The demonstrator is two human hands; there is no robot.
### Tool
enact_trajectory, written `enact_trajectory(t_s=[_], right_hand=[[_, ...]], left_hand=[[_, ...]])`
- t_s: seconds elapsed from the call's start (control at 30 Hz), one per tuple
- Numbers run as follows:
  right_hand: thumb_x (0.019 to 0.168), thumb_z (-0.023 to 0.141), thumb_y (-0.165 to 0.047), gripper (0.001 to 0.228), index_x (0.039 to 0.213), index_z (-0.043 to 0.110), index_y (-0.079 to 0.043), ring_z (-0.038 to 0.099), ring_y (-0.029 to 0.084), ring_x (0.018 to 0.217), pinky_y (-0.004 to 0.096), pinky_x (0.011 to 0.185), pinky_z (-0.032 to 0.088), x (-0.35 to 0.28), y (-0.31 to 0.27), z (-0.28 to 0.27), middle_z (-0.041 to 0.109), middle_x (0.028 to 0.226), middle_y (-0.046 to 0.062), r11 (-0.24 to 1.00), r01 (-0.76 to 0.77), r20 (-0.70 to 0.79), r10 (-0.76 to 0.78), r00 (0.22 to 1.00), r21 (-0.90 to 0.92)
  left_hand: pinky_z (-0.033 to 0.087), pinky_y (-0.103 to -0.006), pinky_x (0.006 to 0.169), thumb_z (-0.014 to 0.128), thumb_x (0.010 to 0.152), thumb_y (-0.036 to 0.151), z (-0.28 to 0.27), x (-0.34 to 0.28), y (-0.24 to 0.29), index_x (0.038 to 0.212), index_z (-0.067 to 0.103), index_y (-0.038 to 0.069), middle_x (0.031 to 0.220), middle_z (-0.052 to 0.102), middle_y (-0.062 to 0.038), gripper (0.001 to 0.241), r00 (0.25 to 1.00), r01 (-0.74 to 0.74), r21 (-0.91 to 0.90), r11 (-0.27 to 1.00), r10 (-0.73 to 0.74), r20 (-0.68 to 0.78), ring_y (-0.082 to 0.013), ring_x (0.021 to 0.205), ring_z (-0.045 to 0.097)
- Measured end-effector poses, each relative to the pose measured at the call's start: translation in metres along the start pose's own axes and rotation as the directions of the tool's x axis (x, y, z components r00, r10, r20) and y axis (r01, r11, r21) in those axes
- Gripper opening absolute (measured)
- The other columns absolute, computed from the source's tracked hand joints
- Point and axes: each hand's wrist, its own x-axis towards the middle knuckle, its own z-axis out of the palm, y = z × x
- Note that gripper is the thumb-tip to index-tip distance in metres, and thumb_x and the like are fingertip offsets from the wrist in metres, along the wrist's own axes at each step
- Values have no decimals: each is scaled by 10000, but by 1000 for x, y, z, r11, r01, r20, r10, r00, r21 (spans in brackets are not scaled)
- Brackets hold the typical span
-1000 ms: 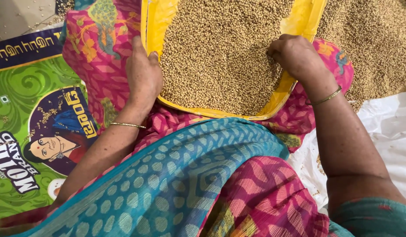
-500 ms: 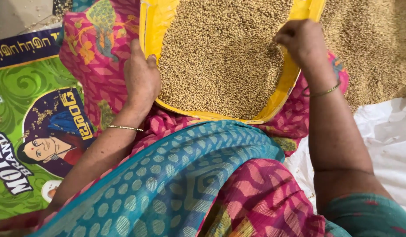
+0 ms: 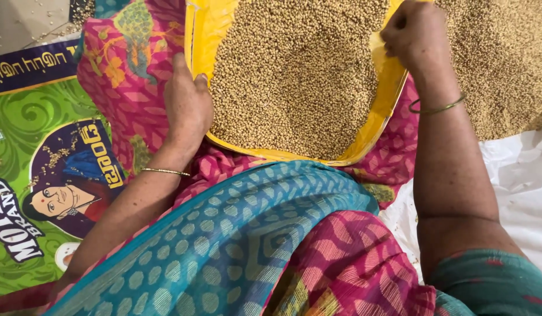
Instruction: Winnowing and cleaning coriander seeds using a tray to remove impurities.
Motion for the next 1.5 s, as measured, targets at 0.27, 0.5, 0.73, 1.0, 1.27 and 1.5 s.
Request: enact_trajectory(t_s=[0.27,0.5,0.73,1.0,1.27,1.5], right_hand=[[918,757,-38,115,1030,778,-58,726,298,767,401,745,593,-6,20,45,745,894,171,918,375,36,-374,927,-132],[994,727,-72,60,966,779,-74,712,334,794,448,764,566,45,47,45,750,913,173,837,450,137,-429,893,-312],[909,771,-83,117,998,738,-15,726,289,814,406,743,575,42,22,30,755,925,167,870,475,-138,-490,860,-130],[967,796,-151,204,930,683,15,692,220,729,369,670,547,46,-30,73,700,807,127,933,317,-244,-272,931,169],[879,790,-157,166,856,699,-20,637,258,625,407,573,507,88,-58,114,687,739,124,901,419,-222,-433,873,-109],[898,785,-243,284,1026,672,-16,641,311,805,433,740,522,110,11,76,619,985,200,970,181,-165,-208,964,-162]], left_hand=[[580,-479,734,580,993,-1,0,0,0,1237,474,-31,1010,725,-218,267,998,46,-48,998,-44,41,-361,896,756],[578,-478,743,576,980,-15,-4,0,8,1250,480,-30,1019,726,-219,287,998,51,-61,997,-49,32,-358,904,753],[558,-509,765,588,976,-18,0,0,0,1241,486,-30,998,729,-225,284,1000,1,-45,999,-1,4,-391,923,745],[550,-530,765,618,968,-7,1,0,-2,1236,481,-34,990,724,-255,302,1000,4,-24,1000,-4,0,-433,926,725],[569,-513,757,595,966,-12,2,0,1,1265,462,-41,999,717,-252,328,999,52,-73,996,-52,3,-416,926,738],[521,-590,765,630,969,41,4,1,-1,1272,475,-23,973,703,-290,346,999,41,-20,999,-41,-15,-497,925,690]])
